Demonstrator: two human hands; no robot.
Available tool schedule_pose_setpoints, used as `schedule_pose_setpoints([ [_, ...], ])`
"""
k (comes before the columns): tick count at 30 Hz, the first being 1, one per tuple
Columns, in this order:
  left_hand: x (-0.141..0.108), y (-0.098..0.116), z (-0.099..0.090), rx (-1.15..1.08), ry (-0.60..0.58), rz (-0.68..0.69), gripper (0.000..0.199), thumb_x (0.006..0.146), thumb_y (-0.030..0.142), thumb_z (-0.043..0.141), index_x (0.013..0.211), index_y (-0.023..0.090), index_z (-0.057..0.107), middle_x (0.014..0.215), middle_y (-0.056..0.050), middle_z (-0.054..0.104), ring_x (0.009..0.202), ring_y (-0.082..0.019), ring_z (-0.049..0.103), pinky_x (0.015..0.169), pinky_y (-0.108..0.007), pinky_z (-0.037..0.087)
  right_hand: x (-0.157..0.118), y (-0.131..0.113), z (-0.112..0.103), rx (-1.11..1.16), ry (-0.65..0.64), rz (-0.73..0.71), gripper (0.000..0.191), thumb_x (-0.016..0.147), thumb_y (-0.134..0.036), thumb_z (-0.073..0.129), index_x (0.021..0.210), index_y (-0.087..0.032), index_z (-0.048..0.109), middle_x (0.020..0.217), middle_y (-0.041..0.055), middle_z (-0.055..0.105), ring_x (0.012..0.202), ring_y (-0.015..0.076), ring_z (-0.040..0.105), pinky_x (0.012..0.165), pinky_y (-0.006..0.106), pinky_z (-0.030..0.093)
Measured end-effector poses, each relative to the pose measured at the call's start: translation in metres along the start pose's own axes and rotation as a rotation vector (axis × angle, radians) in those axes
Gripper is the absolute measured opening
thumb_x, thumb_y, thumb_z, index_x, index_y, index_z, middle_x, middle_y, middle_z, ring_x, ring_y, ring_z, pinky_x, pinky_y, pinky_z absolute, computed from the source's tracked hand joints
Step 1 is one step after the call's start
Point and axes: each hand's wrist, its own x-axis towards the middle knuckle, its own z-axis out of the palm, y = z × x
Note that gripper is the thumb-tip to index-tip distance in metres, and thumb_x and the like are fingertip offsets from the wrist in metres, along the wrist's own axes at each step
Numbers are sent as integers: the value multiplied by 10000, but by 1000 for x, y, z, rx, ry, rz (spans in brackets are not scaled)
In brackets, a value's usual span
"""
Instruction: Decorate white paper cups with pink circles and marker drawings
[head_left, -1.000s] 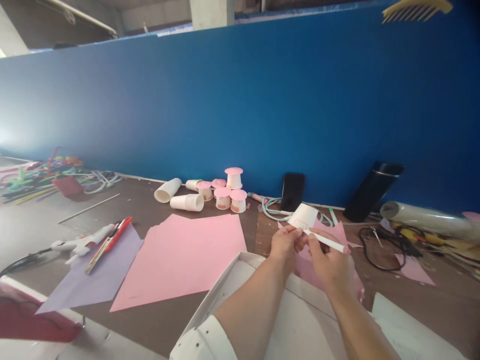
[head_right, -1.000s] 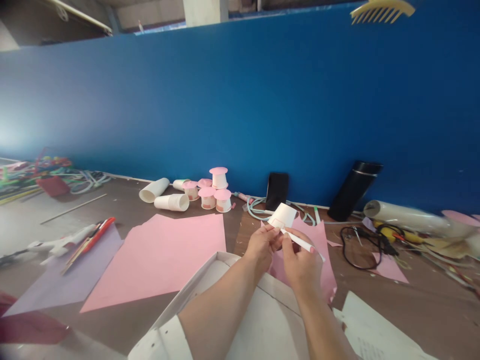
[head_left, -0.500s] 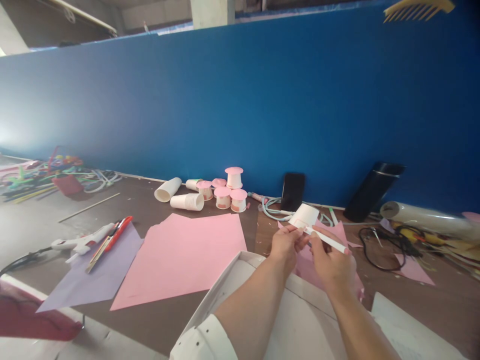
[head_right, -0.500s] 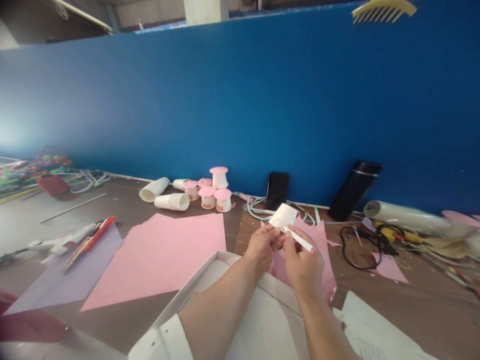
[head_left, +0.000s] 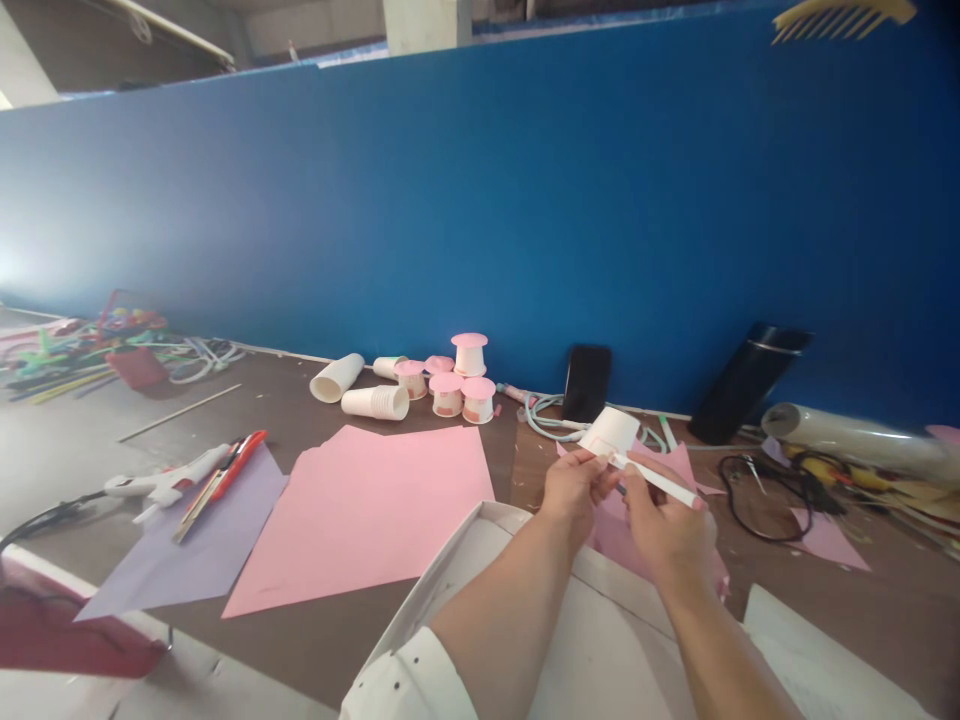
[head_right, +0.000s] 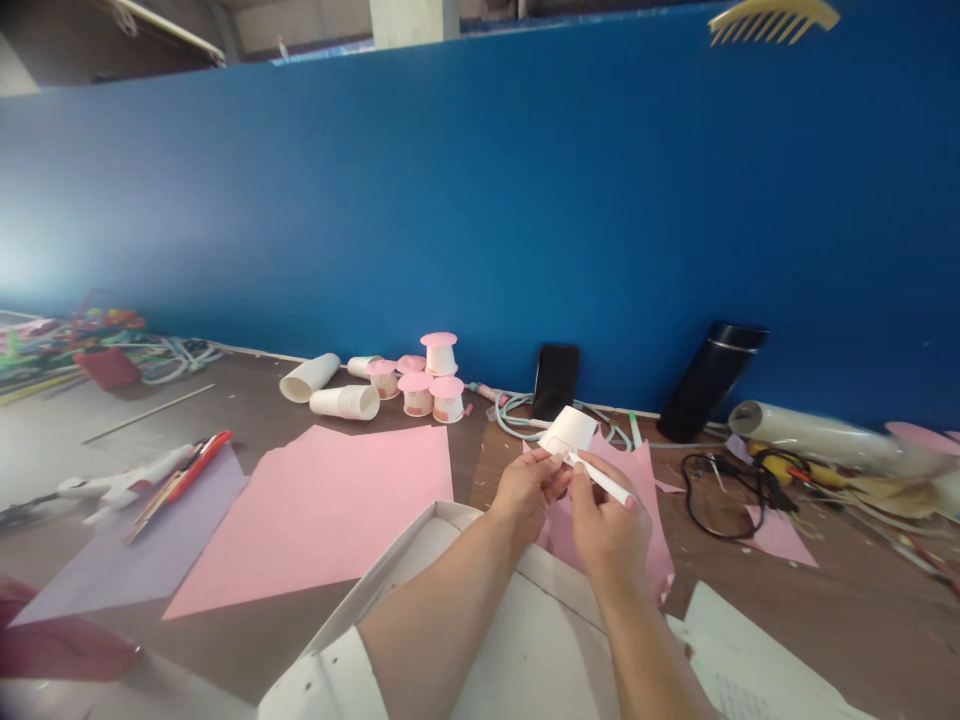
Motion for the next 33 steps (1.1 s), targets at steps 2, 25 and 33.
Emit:
schedule_pose_setpoints([
  [2,0,0,0,1,5,5,199,638,119,801,803,65,706,769,-80,674,597,-79,604,619,-182,528,1,-1,-1,-2,-13,11,400,797,-452,491,942,-187,753,814,107,724,830,262,660,698,328,481],
  [25,-1,1,1,22,4,10,187,648,129,796,799,75,701,750,-63,658,600,-76,583,659,-200,525,0,-1,-1,-23,-20,4,388,806,-427,498,969,-183,752,836,106,727,827,258,662,689,317,480],
  [33,-2,2,3,19,23,-8,134,686,89,753,801,64,689,738,-65,649,583,-71,581,650,-195,525,0,5,3,-35,31,-31,414,815,-447,494,1002,-180,749,913,115,733,848,256,661,691,320,465],
])
